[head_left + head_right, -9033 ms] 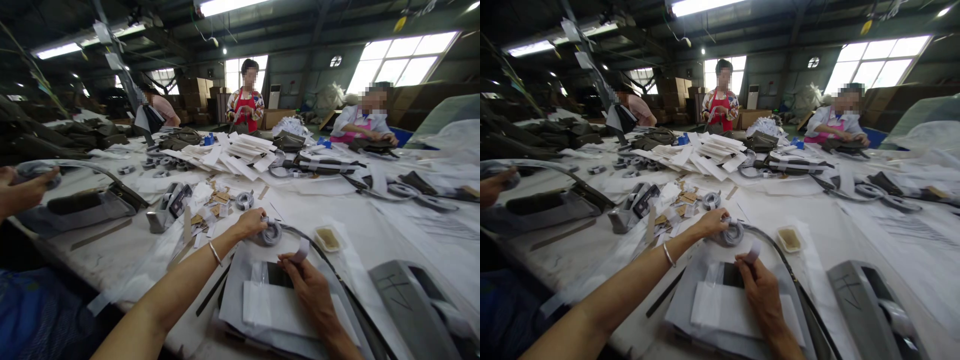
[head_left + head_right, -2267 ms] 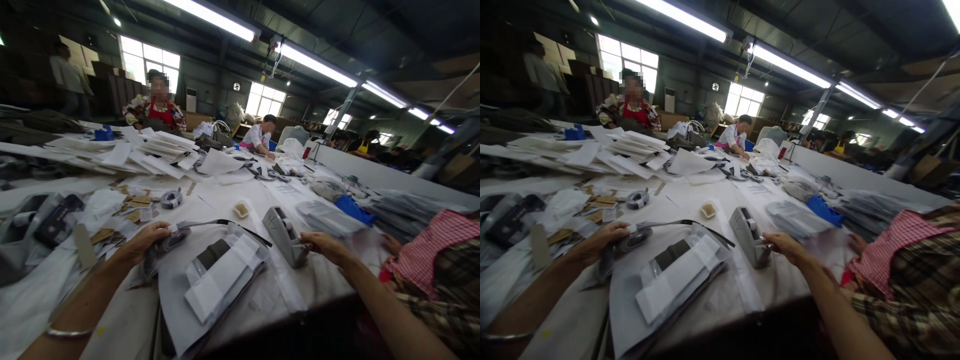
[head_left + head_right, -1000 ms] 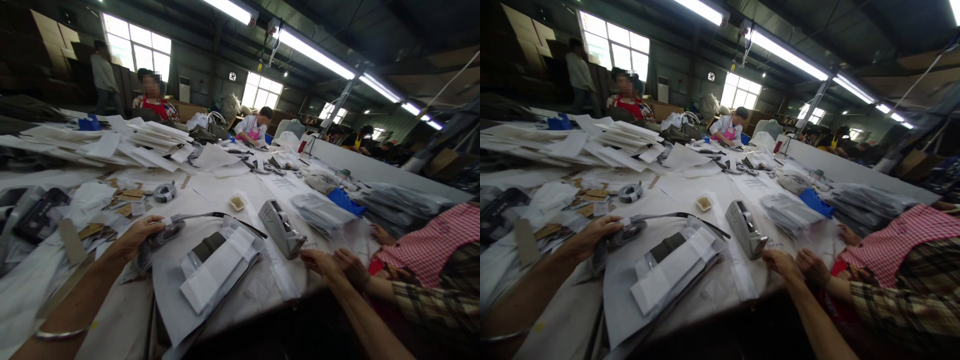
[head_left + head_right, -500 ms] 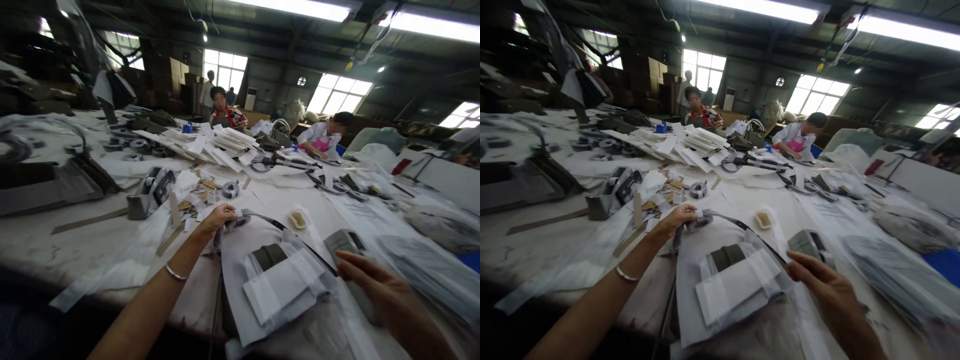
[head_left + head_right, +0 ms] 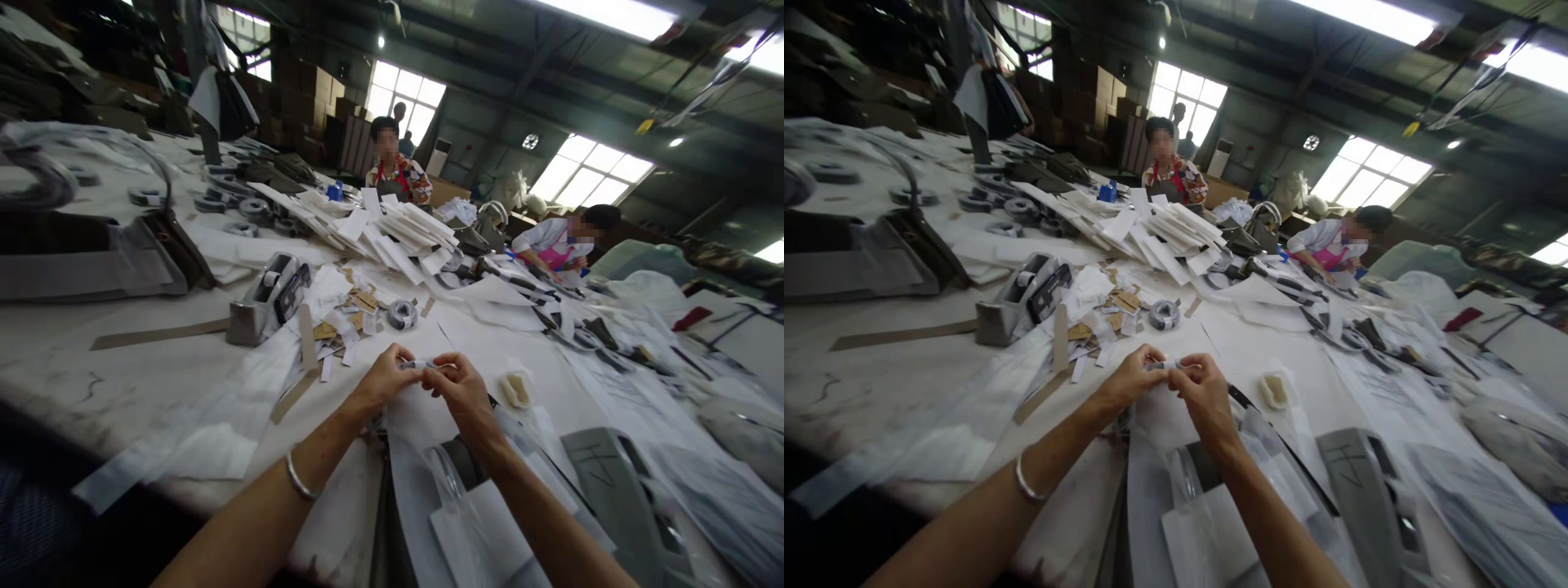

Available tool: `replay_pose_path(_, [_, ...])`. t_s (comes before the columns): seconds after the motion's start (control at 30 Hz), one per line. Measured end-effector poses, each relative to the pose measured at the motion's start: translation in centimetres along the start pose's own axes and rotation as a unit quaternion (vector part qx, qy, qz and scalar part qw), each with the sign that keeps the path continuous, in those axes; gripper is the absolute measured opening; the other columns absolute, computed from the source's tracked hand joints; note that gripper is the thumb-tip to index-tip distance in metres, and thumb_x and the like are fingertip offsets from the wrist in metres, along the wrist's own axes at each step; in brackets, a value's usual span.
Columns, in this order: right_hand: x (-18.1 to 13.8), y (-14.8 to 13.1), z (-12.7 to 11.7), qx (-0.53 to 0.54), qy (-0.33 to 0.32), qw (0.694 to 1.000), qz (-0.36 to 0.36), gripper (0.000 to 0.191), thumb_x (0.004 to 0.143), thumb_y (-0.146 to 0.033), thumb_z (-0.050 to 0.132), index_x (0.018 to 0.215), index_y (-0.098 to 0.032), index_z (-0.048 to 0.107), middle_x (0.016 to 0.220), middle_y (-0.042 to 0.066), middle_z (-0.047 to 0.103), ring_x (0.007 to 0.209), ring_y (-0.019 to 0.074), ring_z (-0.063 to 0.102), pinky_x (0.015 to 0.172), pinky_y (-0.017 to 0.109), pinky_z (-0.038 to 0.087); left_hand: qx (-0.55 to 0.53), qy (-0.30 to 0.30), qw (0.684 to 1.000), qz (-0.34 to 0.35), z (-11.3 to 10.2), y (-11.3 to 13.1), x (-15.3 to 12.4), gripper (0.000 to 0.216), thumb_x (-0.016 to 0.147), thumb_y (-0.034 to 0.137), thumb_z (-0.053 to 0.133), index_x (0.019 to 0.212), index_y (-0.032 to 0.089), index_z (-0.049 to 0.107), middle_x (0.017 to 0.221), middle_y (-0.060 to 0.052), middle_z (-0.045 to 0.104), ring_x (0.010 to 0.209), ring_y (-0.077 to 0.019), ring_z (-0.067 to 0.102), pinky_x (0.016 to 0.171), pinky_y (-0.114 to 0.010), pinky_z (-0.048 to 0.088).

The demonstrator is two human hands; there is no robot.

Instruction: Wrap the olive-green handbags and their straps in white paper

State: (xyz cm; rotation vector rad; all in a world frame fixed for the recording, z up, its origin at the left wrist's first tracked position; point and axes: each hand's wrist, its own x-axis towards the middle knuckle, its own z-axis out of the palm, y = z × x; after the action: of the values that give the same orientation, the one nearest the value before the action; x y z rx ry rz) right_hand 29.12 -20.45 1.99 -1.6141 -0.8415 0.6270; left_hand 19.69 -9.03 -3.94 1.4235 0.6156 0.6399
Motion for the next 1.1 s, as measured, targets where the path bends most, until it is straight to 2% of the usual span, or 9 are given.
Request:
replay_pose_path(0.2, [0.0, 2.3, 0.2, -0.027, 0.047, 0.998, 0.03, 0.043, 0.066, -0.051, 0.08, 0.076, -0.02, 0.052, 0.063, 0.003, 0.068, 0.06, 0.0179, 0.062, 0.056, 0.028, 0.045, 0.022, 0.003, 1.0, 0.008, 0.3, 0.1, -0.1, 0.03, 0.068, 0.024, 0.067, 0.095, 0.016, 0.056, 0.082, 0.0, 0.06, 0.076, -0.0156, 0.055, 0.067, -0.025, 0.039])
replay_pose_path(0.4, [-0.6, 2.6, 0.4, -0.038, 0.044, 0.998, 0.02, 0.045, 0.069, -0.055, 0.078, 0.075, -0.021, 0.05, 0.064, 0.003, 0.068, 0.061, 0.0195, 0.065, 0.055, 0.029, 0.049, 0.033, 0.004, 0.999, -0.003, 0.3, 0.7, -0.5, 0.028, 0.067, 0.021, 0.066, 0.094, 0.016, 0.057, 0.081, -0.001, 0.06, 0.076, -0.0162, 0.056, 0.067, -0.025, 0.039])
replay_pose_path(0.57, [-0.3, 2.1, -0.5, -0.188, 0.011, 0.981, -0.045, 0.038, 0.081, -0.056, 0.068, 0.087, -0.022, 0.051, 0.066, 0.0, 0.068, 0.057, 0.0198, 0.067, 0.053, 0.028, 0.05, 0.021, -0.012, 1.0, -0.01, -0.1, 1.0, -0.7, 0.03, 0.066, 0.025, 0.07, 0.092, 0.015, 0.058, 0.083, -0.002, 0.062, 0.078, -0.0165, 0.057, 0.067, -0.024, 0.04])
replay_pose_path(0.63, [0.1, 1.5, -1.2, -0.298, -0.024, 0.951, -0.079, 0.032, 0.088, -0.051, 0.061, 0.102, -0.022, 0.056, 0.064, -0.002, 0.067, 0.051, 0.0177, 0.065, 0.053, 0.027, 0.048, 0.016, -0.019, 1.0, -0.013, -0.3, 1.1, -0.7, 0.031, 0.066, 0.027, 0.071, 0.093, 0.015, 0.059, 0.083, -0.002, 0.062, 0.076, -0.0161, 0.057, 0.066, -0.024, 0.04])
replay_pose_path(0.73, [0.6, 0.2, -2.0, -0.482, -0.048, 0.86, -0.157, 0.039, 0.094, -0.04, 0.059, 0.129, -0.024, 0.055, 0.073, 0.0, 0.071, 0.063, 0.0196, 0.069, 0.06, 0.028, 0.046, 0.009, -0.027, 1.0, -0.015, -0.5, 1.1, -0.7, 0.032, 0.067, 0.028, 0.071, 0.093, 0.015, 0.059, 0.082, -0.002, 0.062, 0.075, -0.0155, 0.056, 0.065, -0.023, 0.04])
replay_pose_path(0.8, [0.8, -0.8, -2.2, -0.575, -0.078, 0.788, -0.204, 0.038, 0.096, -0.036, 0.058, 0.132, -0.028, 0.056, 0.09, 0.004, 0.075, 0.079, 0.0222, 0.072, 0.065, 0.028, 0.045, 0.002, -0.029, 0.999, -0.018, -0.5, 1.1, -0.7, 0.034, 0.068, 0.031, 0.072, 0.095, 0.015, 0.059, 0.081, -0.002, 0.062, 0.074, -0.0151, 0.057, 0.064, -0.023, 0.04])
replay_pose_path(0.87, [1.0, -1.6, -2.1, -0.631, -0.127, 0.734, -0.217, 0.033, 0.097, -0.034, 0.056, 0.13, -0.03, 0.059, 0.104, 0.005, 0.075, 0.089, 0.0235, 0.071, 0.066, 0.027, 0.044, -0.006, -0.032, 0.999, -0.028, -0.5, 1.0, -0.7, 0.039, 0.07, 0.037, 0.072, 0.098, 0.015, 0.057, 0.081, -0.002, 0.063, 0.071, -0.0145, 0.057, 0.062, -0.023, 0.04])
replay_pose_path(0.93, [1.3, -2.4, -1.5, -0.665, -0.159, 0.702, -0.201, 0.032, 0.098, -0.033, 0.054, 0.13, -0.033, 0.058, 0.109, 0.004, 0.074, 0.091, 0.0236, 0.071, 0.066, 0.027, 0.044, -0.011, -0.035, 0.999, -0.039, -0.4, 0.9, -0.6, 0.043, 0.073, 0.041, 0.071, 0.103, 0.015, 0.056, 0.082, -0.003, 0.064, 0.068, -0.0143, 0.057, 0.059, -0.023, 0.04])
replay_pose_path(1.1, [2.4, -3.8, 0.2, -0.725, -0.189, 0.648, -0.137, 0.033, 0.092, -0.038, 0.061, 0.125, -0.03, 0.062, 0.095, 0.008, 0.076, 0.087, 0.0279, 0.072, 0.066, 0.03, 0.045, 0.007, -0.033, 0.999, -0.029, -0.5, 0.3, -0.2, 0.045, 0.071, 0.038, 0.074, 0.105, 0.015, 0.054, 0.086, -0.003, 0.064, 0.072, -0.0143, 0.058, 0.062, -0.022, 0.041])
